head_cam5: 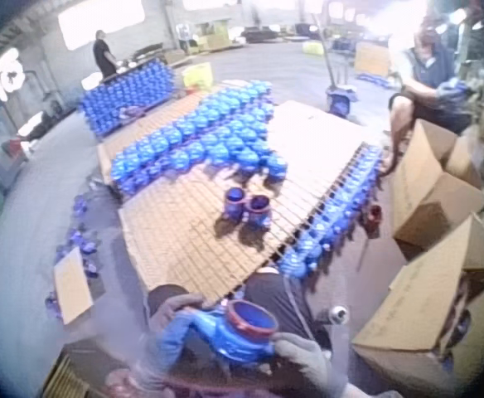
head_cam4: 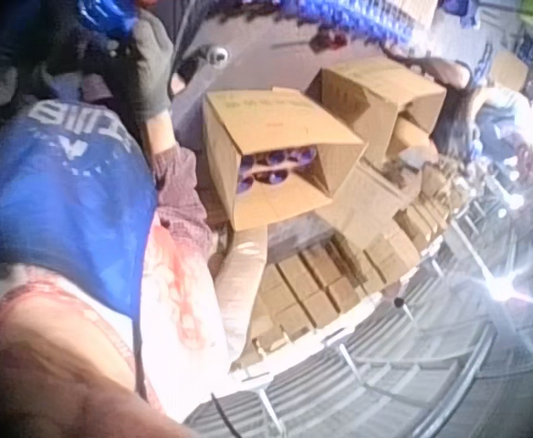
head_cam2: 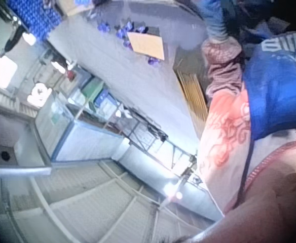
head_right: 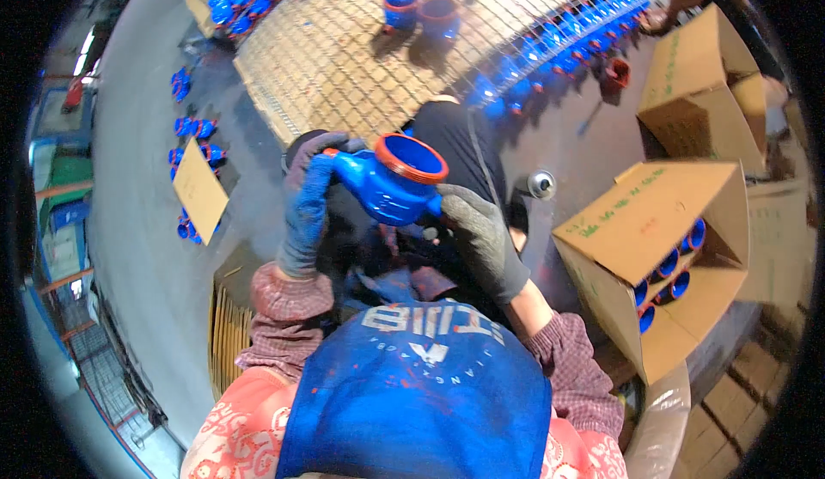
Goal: The person sprays blue components with a silver canister and places them into cardboard boxes, occasionally using cardboard dividers to separate them.
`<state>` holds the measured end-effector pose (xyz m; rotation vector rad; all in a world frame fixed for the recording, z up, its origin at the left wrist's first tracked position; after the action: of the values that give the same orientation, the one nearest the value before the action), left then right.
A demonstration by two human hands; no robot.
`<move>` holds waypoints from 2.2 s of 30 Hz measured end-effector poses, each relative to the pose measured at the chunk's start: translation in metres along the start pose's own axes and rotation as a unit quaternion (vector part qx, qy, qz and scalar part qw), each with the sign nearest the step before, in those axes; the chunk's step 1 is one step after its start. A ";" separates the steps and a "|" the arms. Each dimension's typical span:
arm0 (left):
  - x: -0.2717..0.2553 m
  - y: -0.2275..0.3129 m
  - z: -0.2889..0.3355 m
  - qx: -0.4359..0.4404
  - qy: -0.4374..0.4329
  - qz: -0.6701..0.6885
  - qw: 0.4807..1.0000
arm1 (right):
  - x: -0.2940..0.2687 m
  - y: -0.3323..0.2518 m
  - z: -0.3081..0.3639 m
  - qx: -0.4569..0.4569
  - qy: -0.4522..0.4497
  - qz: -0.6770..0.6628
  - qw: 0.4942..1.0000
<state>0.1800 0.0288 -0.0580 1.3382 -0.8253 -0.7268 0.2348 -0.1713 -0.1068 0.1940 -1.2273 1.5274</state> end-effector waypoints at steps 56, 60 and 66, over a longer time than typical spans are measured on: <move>-0.180 0.140 0.087 0.098 0.256 -0.453 0.848 | 0.264 -0.037 0.033 -0.374 -0.321 0.658 0.570; -0.208 0.137 0.110 0.088 0.267 -0.475 0.834 | 0.289 -0.009 0.023 -0.384 -0.344 0.654 0.554; -0.230 0.129 0.132 0.060 0.271 -0.453 0.847 | 0.302 0.000 0.003 -0.365 -0.340 0.642 0.583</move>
<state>-0.0561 0.1652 0.0549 1.9355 0.2828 -0.9398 0.1202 0.0169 0.1002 -0.9997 -2.9072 1.9191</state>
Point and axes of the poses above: each hand's wrist, its own z-axis away from the middle knuckle, its own x-axis out of the palm, y = z × x, the point moved 10 cm from there along -z, towards the middle knuckle, and after that the axes turned 7 degrees about -z, right-handed, at the moved point
